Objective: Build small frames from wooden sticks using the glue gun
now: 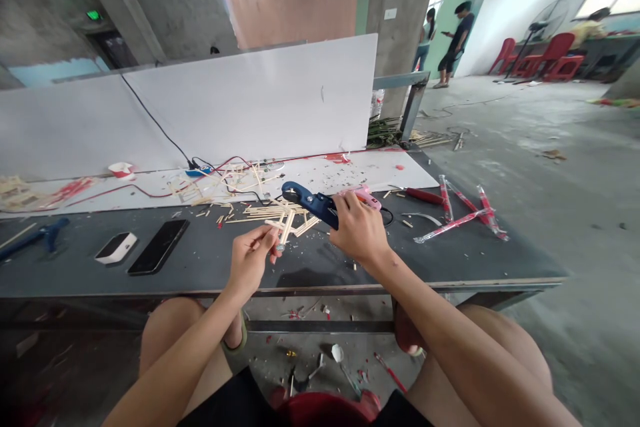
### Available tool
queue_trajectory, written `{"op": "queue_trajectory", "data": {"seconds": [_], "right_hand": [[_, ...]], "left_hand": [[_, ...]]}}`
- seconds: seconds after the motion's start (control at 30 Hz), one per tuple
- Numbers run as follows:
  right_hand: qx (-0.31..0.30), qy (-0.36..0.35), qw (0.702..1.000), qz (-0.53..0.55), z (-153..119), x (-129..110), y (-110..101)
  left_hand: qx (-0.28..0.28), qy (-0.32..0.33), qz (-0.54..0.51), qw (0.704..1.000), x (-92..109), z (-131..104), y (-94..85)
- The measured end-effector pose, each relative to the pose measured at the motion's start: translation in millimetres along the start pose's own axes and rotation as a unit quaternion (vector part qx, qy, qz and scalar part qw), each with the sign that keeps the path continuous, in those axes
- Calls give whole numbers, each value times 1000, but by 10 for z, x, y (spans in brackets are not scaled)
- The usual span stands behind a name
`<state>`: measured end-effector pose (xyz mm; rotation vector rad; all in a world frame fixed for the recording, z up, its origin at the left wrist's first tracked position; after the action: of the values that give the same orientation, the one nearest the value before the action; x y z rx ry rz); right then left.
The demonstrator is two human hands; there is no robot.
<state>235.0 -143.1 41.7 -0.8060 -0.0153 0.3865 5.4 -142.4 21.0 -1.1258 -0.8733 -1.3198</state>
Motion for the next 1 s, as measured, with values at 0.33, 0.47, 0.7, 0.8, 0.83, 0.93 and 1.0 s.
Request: {"op": "queue_trajectory", "data": {"seconds": [0.33, 0.47, 0.7, 0.8, 0.83, 0.93, 1.0], "right_hand": [[-6, 2, 1000, -12, 21, 5, 36], [-11, 8, 1000, -3, 31, -5, 30], [-32, 29, 999, 12, 57, -38, 43], [-32, 28, 999, 29, 60, -32, 72], [-29, 26, 999, 34, 59, -26, 82], [-20, 18, 999, 45, 48, -5, 97], [-13, 16, 999, 49, 40, 9, 85]], "left_hand": [[-15, -12, -45, 999, -35, 16, 31], [-12, -15, -41, 999, -44, 16, 23], [-8, -16, -42, 999, -53, 27, 11], [-6, -17, -38, 999, -54, 39, 5], [-5, -18, -36, 999, -56, 42, 2], [-5, -18, -27, 999, -66, 44, -3], [-7, -15, -20, 1000, -73, 39, -1]]}}
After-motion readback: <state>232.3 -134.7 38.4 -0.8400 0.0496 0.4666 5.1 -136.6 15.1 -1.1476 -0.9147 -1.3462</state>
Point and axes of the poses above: each hand's wrist, its own z-axis towards the middle knuckle, its own y-axis out of the palm, x = y × z, the point moved 2 cm from there along z, towards the middle knuckle, and after that the axes turned 9 degrees about z, right-handed, at the moved point
